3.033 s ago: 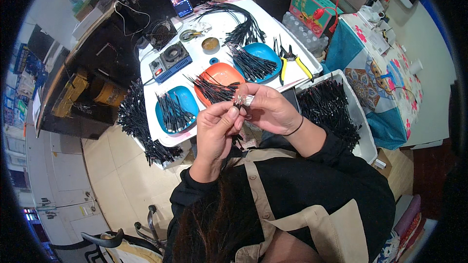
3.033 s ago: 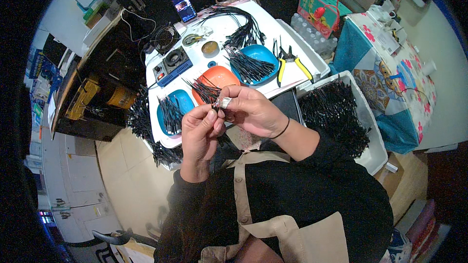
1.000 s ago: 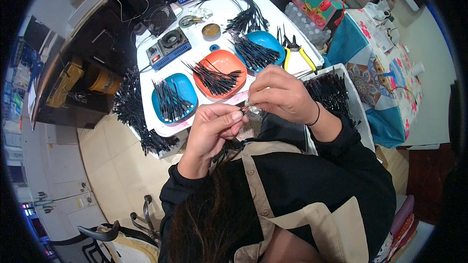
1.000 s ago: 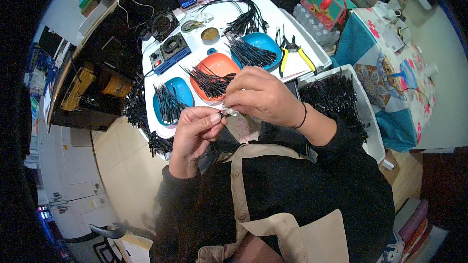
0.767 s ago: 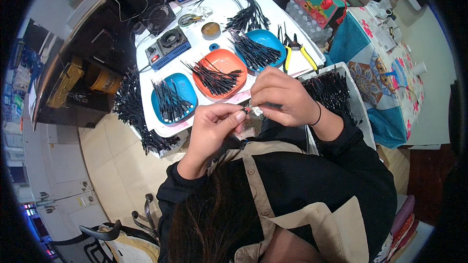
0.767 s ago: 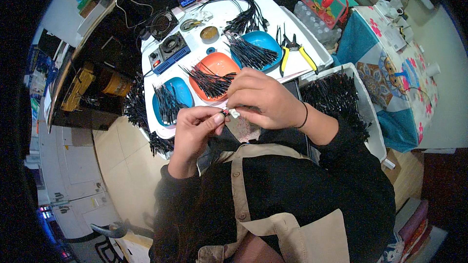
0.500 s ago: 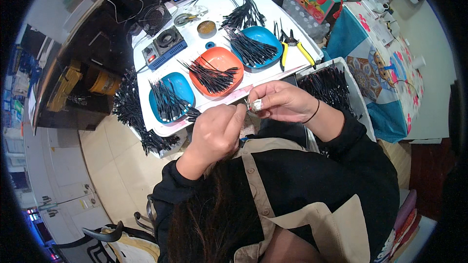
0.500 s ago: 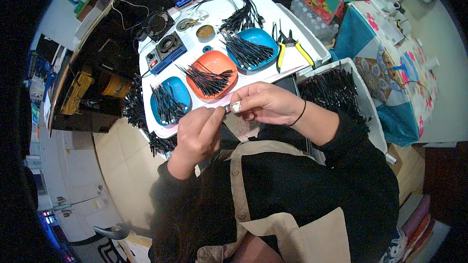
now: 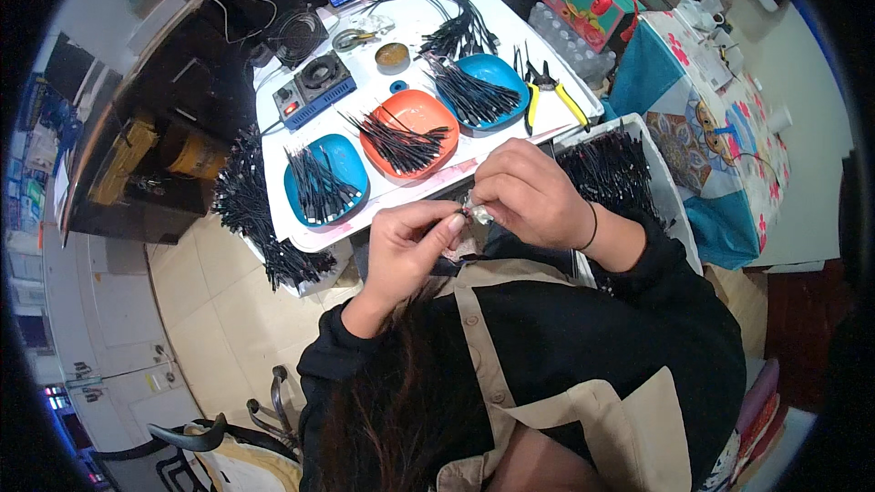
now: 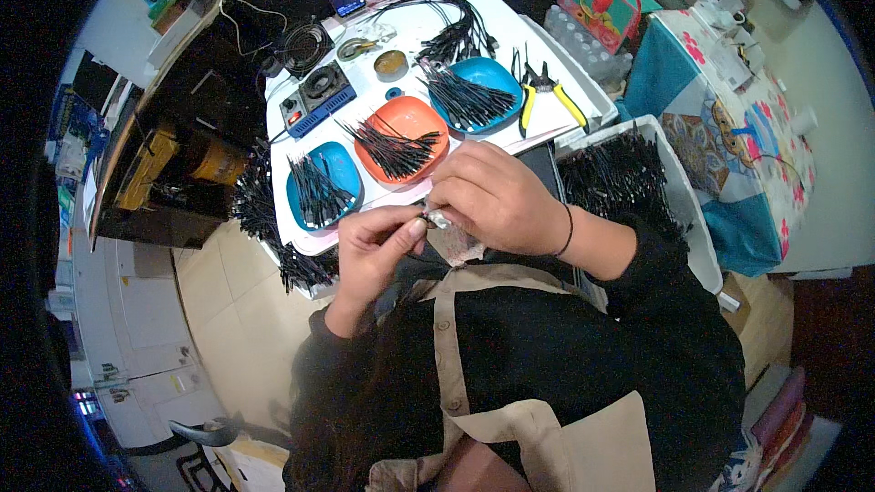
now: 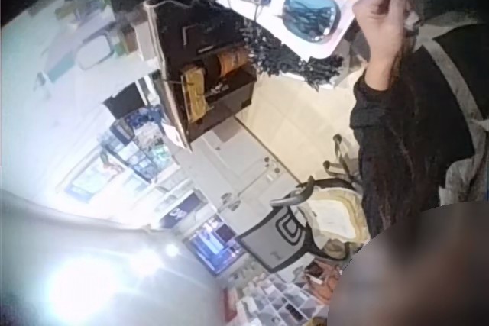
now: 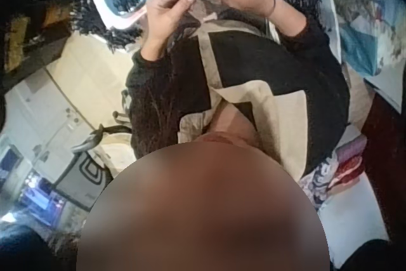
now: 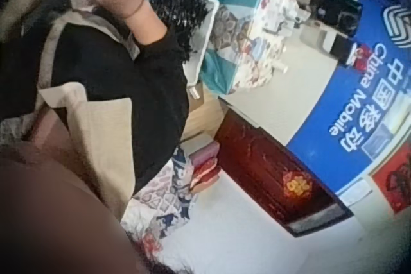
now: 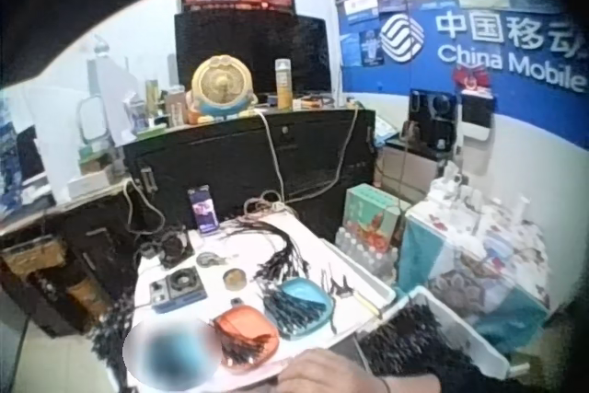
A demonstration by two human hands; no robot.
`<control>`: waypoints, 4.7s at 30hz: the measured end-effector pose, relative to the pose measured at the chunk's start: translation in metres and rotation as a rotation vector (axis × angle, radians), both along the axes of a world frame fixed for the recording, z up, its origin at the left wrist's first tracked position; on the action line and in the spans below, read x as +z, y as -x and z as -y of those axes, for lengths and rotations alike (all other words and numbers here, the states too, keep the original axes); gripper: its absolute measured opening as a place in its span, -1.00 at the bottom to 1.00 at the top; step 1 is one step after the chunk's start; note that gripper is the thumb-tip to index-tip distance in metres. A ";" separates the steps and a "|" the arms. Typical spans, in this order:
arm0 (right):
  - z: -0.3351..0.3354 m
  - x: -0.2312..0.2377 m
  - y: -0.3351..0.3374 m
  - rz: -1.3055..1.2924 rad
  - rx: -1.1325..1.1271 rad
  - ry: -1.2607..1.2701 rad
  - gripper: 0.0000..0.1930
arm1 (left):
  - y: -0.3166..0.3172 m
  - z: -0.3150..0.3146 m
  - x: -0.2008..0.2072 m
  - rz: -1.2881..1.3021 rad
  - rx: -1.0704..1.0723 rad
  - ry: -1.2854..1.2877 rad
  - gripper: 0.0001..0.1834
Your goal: The person repeatedly picks black cable-like components from bowls, applies a small amount of paste from a container, and secures a white connector onto each component. The finished units are placed into a white bin on the right. The process is repeated continuously throughout the clip.
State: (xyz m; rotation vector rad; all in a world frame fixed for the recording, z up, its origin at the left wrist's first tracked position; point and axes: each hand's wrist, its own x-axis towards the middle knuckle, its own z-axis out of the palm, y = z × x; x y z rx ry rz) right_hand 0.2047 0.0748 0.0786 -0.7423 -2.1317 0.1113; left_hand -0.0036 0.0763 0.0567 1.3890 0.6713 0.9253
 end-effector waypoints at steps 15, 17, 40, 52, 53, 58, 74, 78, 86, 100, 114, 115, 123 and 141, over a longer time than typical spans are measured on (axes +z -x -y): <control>0.012 -0.059 0.003 -0.800 0.177 1.764 -0.88 | 0.008 -0.006 -0.041 -0.428 0.093 -0.884 -0.76; 0.008 -0.048 0.005 -0.547 0.189 1.386 -0.88 | 0.018 -0.006 -0.038 -0.319 0.075 -0.478 -0.89; -0.021 -0.002 -0.026 0.156 -0.295 0.313 -0.74 | 0.018 0.009 -0.021 0.650 -0.066 0.528 -0.81; -0.010 0.002 0.011 -0.239 0.245 0.477 -0.82 | 0.011 0.002 -0.019 0.660 -0.108 0.551 -0.81; -0.010 0.002 0.012 -0.225 0.238 0.479 -0.82 | 0.011 0.001 -0.020 0.659 -0.106 0.542 -0.81; -0.009 0.001 0.012 -0.173 0.252 0.432 -0.84 | 0.013 -0.005 -0.016 0.481 -0.139 0.441 -0.82; 0.017 -0.034 -0.003 -0.721 0.345 1.691 -0.86 | 0.018 -0.001 -0.015 -0.194 -0.087 -0.395 -0.75; -0.001 -0.023 -0.004 -0.662 0.387 1.116 -0.82 | 0.020 -0.007 -0.021 0.512 -0.154 0.341 -0.80; -0.032 -0.014 0.016 -0.510 0.413 0.552 -0.86 | 0.008 -0.013 -0.022 0.861 -0.433 0.741 -0.81; -0.009 -0.004 0.021 -0.413 0.248 0.519 -0.87 | 0.006 -0.011 -0.018 0.786 -0.426 0.749 -0.81; -0.015 -0.003 0.022 -0.286 0.188 0.136 -0.84 | 0.000 0.002 -0.026 1.031 -0.576 1.030 -0.83; -0.013 -0.003 0.023 -0.291 0.172 0.167 -0.85 | 0.000 0.002 -0.025 1.055 -0.591 1.030 -0.83; 0.005 -0.008 0.031 -0.357 0.043 0.376 -0.85 | 0.000 0.003 -0.020 0.823 -0.299 0.715 -0.84; 0.019 -0.026 0.028 -0.661 0.202 1.043 -0.89 | 0.012 -0.006 -0.015 0.547 -0.211 0.495 -0.81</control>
